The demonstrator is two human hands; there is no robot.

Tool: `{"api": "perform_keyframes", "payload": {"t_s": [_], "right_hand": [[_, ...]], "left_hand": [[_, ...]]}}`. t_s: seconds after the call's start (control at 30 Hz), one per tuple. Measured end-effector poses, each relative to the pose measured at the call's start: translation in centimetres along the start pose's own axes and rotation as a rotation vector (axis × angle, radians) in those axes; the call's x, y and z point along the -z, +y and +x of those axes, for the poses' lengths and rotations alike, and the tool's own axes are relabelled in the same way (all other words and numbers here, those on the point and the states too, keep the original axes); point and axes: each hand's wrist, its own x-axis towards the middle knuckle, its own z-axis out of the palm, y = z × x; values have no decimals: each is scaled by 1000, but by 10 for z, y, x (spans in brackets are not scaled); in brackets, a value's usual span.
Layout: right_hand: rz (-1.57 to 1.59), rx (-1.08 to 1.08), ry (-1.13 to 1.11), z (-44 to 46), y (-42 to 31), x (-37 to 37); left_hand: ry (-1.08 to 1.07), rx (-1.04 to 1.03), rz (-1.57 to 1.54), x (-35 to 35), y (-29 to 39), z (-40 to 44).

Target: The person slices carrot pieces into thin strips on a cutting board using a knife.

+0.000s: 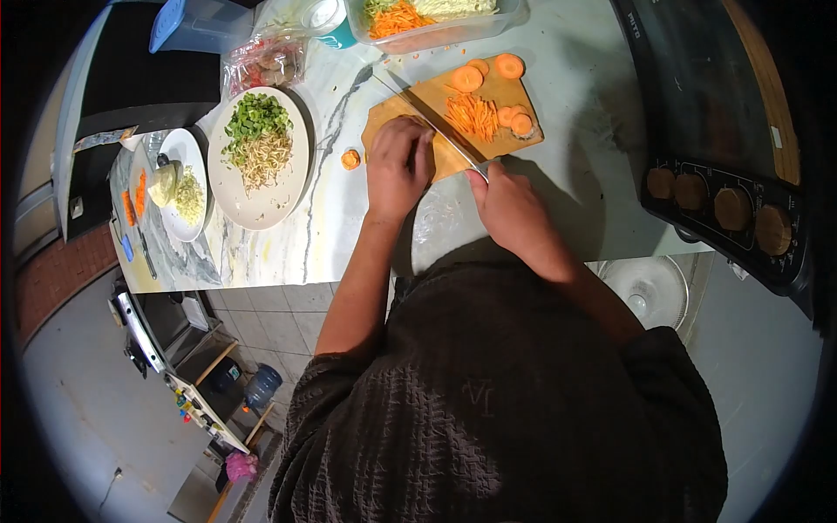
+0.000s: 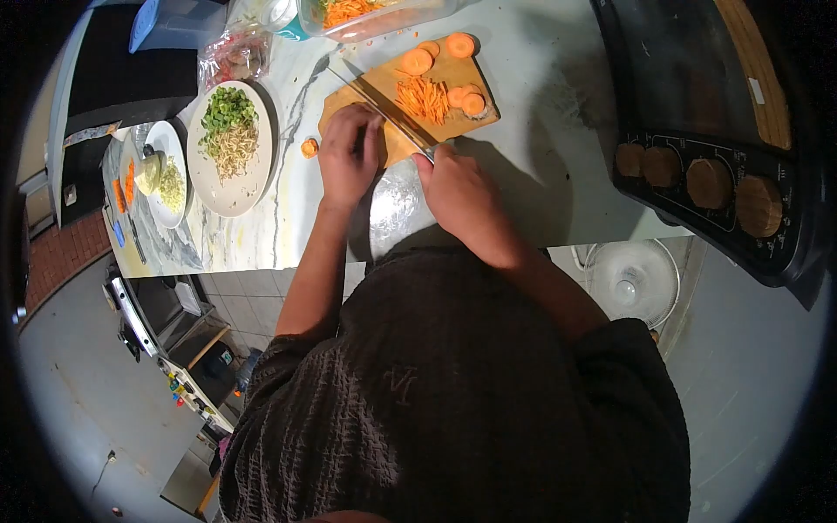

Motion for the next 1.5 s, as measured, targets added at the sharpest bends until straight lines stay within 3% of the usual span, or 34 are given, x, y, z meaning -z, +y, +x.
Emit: {"api": "perform_keyframes", "payload": {"t_s": [0.03, 0.1, 0.27, 0.37, 0.43, 0.53, 0.73, 1.33, 1.5], "right_hand": [[-1, 2, -2, -1, -1, 1], [13, -36, -14, -1, -4, 3], [48, -24, -28, 4, 4, 1], [71, -8, -39, 4, 5, 0], [78, -5, -44, 3, 6, 1], [70, 8, -26, 3, 5, 1], [94, 35, -29, 5, 6, 4], [49, 73, -4, -1, 14, 2], [23, -21, -45, 1, 6, -1]], "left_hand": [[2, 2, 2, 0, 0, -1], [139, 410, -234, 1, 1, 1], [5, 255, -18, 3, 3, 11], [127, 322, -107, -1, -4, 4], [90, 392, -200, 5, -4, 4], [-121, 236, -189, 17, -4, 7], [-170, -12, -54, 19, -2, 6], [-87, 60, 111, 3, 7, 4], [-62, 67, 128, -1, 6, 2]]}}
